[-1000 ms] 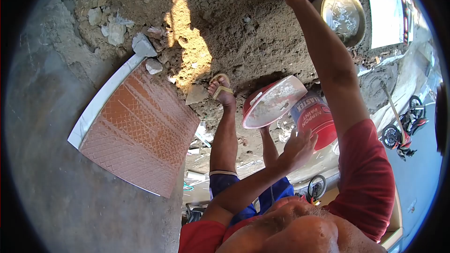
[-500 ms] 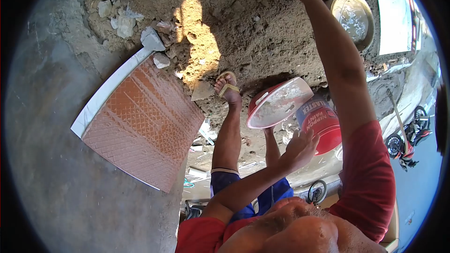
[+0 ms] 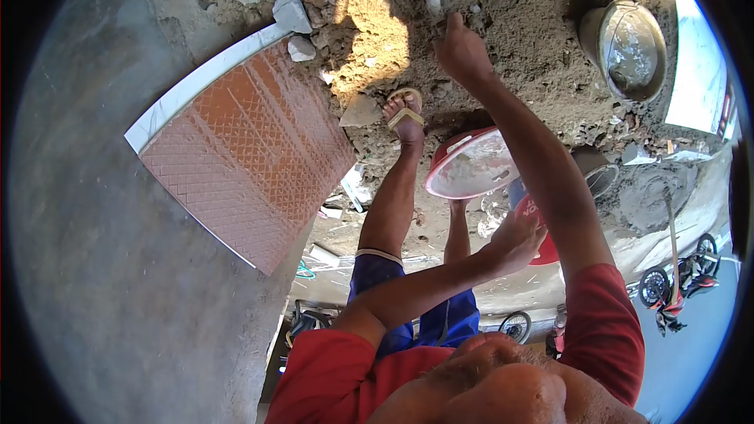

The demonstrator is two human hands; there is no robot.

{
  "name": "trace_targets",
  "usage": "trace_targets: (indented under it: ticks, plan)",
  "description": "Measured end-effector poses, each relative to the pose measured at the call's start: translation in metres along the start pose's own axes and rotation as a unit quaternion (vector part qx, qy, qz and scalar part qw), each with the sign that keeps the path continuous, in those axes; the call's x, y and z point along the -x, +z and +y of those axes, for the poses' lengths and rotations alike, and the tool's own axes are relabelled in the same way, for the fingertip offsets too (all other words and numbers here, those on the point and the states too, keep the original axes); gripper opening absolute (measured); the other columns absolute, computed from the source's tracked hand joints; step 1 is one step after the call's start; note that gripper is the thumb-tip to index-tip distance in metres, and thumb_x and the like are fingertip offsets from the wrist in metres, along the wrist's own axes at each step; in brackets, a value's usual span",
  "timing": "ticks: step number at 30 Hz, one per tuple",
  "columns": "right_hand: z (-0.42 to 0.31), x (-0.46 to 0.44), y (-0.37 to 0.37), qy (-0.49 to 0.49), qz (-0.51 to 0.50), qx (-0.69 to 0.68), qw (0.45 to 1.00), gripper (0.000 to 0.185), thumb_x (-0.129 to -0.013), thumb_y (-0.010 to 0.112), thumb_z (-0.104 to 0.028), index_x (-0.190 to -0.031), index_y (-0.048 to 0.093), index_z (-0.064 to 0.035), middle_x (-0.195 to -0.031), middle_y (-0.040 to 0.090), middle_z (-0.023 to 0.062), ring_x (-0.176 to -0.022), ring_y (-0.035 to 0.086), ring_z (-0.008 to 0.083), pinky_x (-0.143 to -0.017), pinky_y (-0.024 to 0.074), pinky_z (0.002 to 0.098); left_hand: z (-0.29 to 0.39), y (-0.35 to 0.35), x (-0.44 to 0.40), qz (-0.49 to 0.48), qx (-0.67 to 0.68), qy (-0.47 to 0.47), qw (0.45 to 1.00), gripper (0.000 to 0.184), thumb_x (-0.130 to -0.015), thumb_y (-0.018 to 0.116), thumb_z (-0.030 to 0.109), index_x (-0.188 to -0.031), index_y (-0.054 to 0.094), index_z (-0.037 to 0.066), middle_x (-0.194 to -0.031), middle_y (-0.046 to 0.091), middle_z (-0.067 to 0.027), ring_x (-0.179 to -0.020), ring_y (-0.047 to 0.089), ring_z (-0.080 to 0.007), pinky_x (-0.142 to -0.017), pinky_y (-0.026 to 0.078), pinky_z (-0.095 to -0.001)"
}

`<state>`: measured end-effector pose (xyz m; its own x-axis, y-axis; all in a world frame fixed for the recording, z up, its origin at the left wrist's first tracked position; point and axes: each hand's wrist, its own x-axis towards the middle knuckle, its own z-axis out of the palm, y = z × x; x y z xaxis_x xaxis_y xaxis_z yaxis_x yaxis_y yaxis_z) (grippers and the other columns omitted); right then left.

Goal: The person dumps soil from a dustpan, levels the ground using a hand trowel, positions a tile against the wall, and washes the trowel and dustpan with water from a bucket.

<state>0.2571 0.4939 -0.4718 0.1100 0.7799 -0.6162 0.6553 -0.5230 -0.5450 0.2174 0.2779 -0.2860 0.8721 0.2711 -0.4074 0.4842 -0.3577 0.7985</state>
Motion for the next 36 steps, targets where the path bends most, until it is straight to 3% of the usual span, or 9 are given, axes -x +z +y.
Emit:
trace_targets:
  ticks: [5, 13, 16, 20, 25, 26, 30, 32, 36]
  plan:
    - [0.006, -0.032, 0.01, 0.067, 0.139, -0.044, 0.987, 0.029, -0.086, 0.048, -0.016, -0.103, 0.039, 0.0048, -0.087, 0.061, 0.0325, -0.076, 0.061, 0.05, -0.068, 0.0507, 0.0529, 0.0, 0.003, 0.002, 0.011, 0.02, -0.016, 1.0, 0.054, -0.082, 0.057, 0.021, -0.132, 0.043, 0.005, -0.123, 0.053, -0.0182, -0.108, 0.054, -0.0306, -0.086, 0.043, -0.0512]
    - [-0.026, 0.019, 0.087, 0.044, -0.05, 0.013, 0.998, 0.023, -0.087, 0.043, -0.009, -0.104, 0.037, 0.0054, -0.091, 0.06, 0.0344, -0.087, 0.062, 0.0466, -0.075, 0.0496, 0.0536, 0.006, 0.007, -0.003, 0.011, 0.043, -0.016, 0.999, 0.054, -0.083, 0.057, 0.022, -0.132, 0.042, 0.007, -0.125, 0.051, -0.0167, -0.112, 0.051, -0.0303, -0.09, 0.04, -0.052]
    - [-0.02, 0.026, 0.075, -0.063, -0.029, 0.023, 0.997, 0.029, -0.086, 0.05, -0.014, -0.105, 0.036, 0.0016, -0.077, 0.061, 0.0289, -0.067, 0.062, 0.043, -0.062, 0.0493, 0.0534, 0.004, 0.006, 0.003, 0.0, 0.045, -0.013, 0.999, 0.054, -0.083, 0.057, 0.023, -0.133, 0.042, 0.008, -0.127, 0.05, -0.0162, -0.113, 0.049, -0.0302, -0.091, 0.039, -0.0523]
    - [-0.026, -0.046, 0.002, -0.031, 0.187, -0.099, 0.977, 0.029, -0.089, 0.05, -0.021, -0.106, 0.04, 0.0005, -0.078, 0.061, 0.0255, -0.07, 0.065, 0.0298, -0.061, 0.0521, 0.0479, 0.0, 0.006, 0.007, -0.011, 0.052, -0.014, 0.999, 0.054, -0.083, 0.057, 0.024, -0.133, 0.042, 0.01, -0.128, 0.049, -0.0154, -0.115, 0.048, -0.0301, -0.093, 0.037, -0.0527]
    - [-0.059, -0.118, -0.042, 0.066, 0.119, 0.089, 0.987, 0.043, -0.097, 0.039, -0.03, -0.125, 0.044, 0.0028, -0.113, 0.057, 0.0228, -0.106, 0.056, 0.0314, -0.08, 0.0459, 0.041, -0.006, 0.005, 0.008, -0.018, 0.069, -0.013, 0.997, 0.054, -0.083, 0.057, 0.025, -0.133, 0.042, 0.011, -0.13, 0.047, -0.0145, -0.118, 0.046, -0.0299, -0.095, 0.036, -0.0531]
    - [-0.052, -0.123, -0.021, 0.046, 0.123, -0.154, 0.979, 0.047, -0.097, 0.037, -0.028, -0.133, 0.035, 0.0022, -0.112, 0.057, 0.0256, -0.107, 0.055, 0.0355, -0.081, 0.0452, 0.0454, -0.006, 0.004, 0.008, -0.018, 0.069, -0.014, 0.997, 0.054, -0.083, 0.057, 0.025, -0.133, 0.042, 0.011, -0.13, 0.047, -0.0143, -0.118, 0.045, -0.0299, -0.095, 0.035, -0.0532]
    - [-0.085, -0.069, -0.021, 0.143, -0.055, -0.091, 0.984, 0.048, -0.098, 0.037, -0.03, -0.135, 0.034, 0.0009, -0.11, 0.055, 0.029, -0.101, 0.055, 0.038, -0.077, 0.0457, 0.0447, -0.005, 0.002, 0.006, -0.017, 0.077, -0.019, 0.997, 0.053, -0.084, 0.057, 0.026, -0.133, 0.042, 0.012, -0.132, 0.046, -0.0136, -0.12, 0.044, -0.0297, -0.097, 0.034, -0.0536]
    - [-0.047, -0.068, 0.03, -0.035, 0.024, 0.046, 0.998, 0.026, -0.091, 0.043, -0.015, -0.103, 0.037, 0.006, -0.074, 0.06, 0.0269, -0.068, 0.065, 0.0316, -0.058, 0.0549, 0.0407, -0.003, 0.001, 0.007, -0.021, 0.075, -0.018, 0.997, 0.053, -0.084, 0.057, 0.026, -0.133, 0.042, 0.013, -0.132, 0.045, -0.0132, -0.121, 0.043, -0.0297, -0.098, 0.033, -0.0538]
    - [-0.06, -0.037, 0.071, -0.063, -0.072, 0.139, 0.986, 0.015, -0.095, 0.036, -0.01, -0.101, 0.04, 0.0028, -0.084, 0.063, 0.0273, -0.075, 0.067, 0.0352, -0.057, 0.0572, 0.0415, -0.001, 0.007, 0.006, -0.027, 0.072, -0.011, 0.997, 0.053, -0.084, 0.057, 0.027, -0.133, 0.042, 0.014, -0.134, 0.044, -0.0124, -0.123, 0.041, -0.0295, -0.099, 0.032, -0.0542]
